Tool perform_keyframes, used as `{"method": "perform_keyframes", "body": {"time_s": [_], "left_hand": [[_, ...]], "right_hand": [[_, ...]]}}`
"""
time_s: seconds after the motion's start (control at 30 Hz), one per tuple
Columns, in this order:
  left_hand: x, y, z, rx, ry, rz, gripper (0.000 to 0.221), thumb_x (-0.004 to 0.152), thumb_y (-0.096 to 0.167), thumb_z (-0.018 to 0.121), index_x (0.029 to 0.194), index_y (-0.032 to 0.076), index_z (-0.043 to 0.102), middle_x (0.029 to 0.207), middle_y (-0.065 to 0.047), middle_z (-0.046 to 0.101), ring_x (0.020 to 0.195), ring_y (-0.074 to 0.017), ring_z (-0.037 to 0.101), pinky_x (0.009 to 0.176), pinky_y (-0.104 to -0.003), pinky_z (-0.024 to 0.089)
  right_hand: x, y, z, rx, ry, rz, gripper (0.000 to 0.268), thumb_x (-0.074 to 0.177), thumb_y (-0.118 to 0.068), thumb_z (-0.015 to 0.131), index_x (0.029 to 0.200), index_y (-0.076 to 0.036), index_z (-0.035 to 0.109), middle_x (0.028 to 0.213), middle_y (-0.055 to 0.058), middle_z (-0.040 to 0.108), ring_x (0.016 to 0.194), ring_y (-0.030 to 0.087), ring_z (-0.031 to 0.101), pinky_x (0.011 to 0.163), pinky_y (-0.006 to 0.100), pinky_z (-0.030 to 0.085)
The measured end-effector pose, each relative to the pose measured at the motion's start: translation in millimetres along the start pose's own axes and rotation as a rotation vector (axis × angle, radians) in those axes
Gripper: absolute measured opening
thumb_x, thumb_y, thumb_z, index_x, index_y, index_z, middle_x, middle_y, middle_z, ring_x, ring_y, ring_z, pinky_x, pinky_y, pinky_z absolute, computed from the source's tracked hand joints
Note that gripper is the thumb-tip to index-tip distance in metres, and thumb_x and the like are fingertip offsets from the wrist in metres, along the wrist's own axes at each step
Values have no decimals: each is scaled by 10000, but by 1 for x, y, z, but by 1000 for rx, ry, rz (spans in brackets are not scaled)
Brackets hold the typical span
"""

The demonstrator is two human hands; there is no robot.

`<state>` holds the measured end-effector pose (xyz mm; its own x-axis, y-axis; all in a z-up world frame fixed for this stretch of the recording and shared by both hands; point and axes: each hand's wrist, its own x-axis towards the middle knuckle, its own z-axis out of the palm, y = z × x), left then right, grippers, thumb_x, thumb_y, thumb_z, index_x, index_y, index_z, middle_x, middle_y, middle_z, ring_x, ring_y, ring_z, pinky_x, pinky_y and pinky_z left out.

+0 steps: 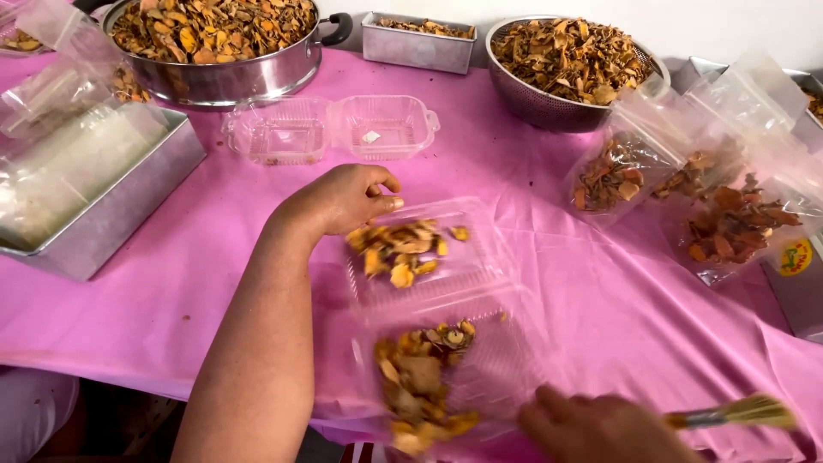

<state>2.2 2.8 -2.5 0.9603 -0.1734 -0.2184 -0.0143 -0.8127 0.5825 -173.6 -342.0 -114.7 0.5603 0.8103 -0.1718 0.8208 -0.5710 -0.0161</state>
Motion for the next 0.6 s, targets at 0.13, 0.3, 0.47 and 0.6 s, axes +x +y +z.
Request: {"method": "perform_keyframes", "body": {"time_s": [0.13, 0.3, 0.47, 0.6], "left_hand": [[0, 1, 1, 11, -19, -3, 388, 975, 376, 600, 1327, 229, 670, 1315, -53, 706, 1087, -204, 709, 931, -373, 509], [-2, 5, 7, 17, -35, -28, 384, 989, 307, 594, 1357, 214, 653, 1333, -57, 700, 1073, -210, 721, 934, -347, 530], [-4, 6, 5, 37, 33, -87, 437, 994, 332, 607, 1404, 183, 623, 1370, -66, 683, 1197, -250, 679, 992, -402, 528], [12, -7, 11, 94, 49, -159, 388, 1020, 271, 579, 1398, 190, 609, 1389, -70, 649, 1185, -291, 661, 966, -448, 539]], "right_hand": [[-6, 49, -19, -103, -211, 334, 651, 794, 94, 692, 1332, -225, 515, 1316, 33, 546, 720, 201, 779, 629, 361, 721], [4, 127, -38, -342, 124, 291, 488, 802, 113, 578, 1163, -206, 651, 1303, 74, 635, 889, 255, 748, 578, 392, 707], [-8, 126, -83, 32, 528, 420, 529, 987, -20, 424, 1482, -177, 525, 1465, 85, 540, 1174, 226, 616, 947, 405, 609], [-23, 78, -140, 622, 911, 298, 454, 915, 66, 581, 1368, 48, 583, 1204, 165, 688, 998, 214, 721, 748, 320, 714]]}}
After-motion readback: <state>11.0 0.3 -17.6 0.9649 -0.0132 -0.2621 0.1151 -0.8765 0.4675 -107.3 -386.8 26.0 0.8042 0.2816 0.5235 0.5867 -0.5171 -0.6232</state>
